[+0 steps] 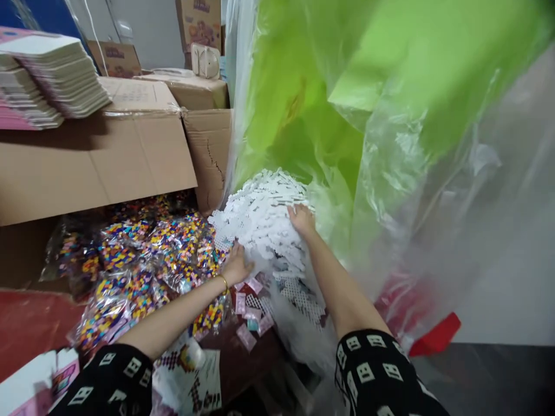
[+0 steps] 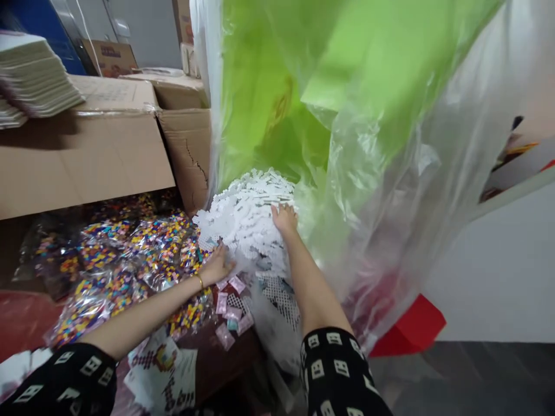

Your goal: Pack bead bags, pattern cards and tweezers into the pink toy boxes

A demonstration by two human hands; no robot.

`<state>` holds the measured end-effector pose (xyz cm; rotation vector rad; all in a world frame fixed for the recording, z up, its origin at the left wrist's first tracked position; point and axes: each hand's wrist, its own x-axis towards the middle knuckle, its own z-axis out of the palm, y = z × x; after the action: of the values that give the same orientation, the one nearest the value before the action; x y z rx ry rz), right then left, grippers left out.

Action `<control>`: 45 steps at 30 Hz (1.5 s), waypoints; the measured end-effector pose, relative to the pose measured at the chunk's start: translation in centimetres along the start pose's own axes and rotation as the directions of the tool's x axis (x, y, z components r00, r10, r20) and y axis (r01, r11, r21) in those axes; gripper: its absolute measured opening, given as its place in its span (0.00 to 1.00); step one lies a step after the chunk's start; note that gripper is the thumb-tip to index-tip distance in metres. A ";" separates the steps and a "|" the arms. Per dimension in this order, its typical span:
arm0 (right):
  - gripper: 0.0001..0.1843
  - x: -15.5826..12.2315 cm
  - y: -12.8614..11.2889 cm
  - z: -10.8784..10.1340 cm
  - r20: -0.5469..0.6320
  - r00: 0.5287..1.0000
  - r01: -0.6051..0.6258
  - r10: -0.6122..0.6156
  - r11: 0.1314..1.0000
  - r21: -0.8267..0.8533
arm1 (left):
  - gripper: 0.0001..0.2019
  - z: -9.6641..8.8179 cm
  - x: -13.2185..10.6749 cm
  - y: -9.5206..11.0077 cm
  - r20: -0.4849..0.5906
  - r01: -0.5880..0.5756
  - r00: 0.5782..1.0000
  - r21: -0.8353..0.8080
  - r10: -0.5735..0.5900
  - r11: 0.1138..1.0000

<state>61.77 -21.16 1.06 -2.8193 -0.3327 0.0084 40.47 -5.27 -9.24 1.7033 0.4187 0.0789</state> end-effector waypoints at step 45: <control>0.23 -34.6 -0.6 18.5 -0.233 0.912 0.409 -0.337 0.783 0.470 | 0.28 -5.4 -20.4 -10.3 0.437 -0.566 0.801 0.775 0.409 0.282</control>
<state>27.23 -22.98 -17.43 -2.1710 -0.7364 -0.1595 17.57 -5.47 -14.48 2.8588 -0.3286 0.2086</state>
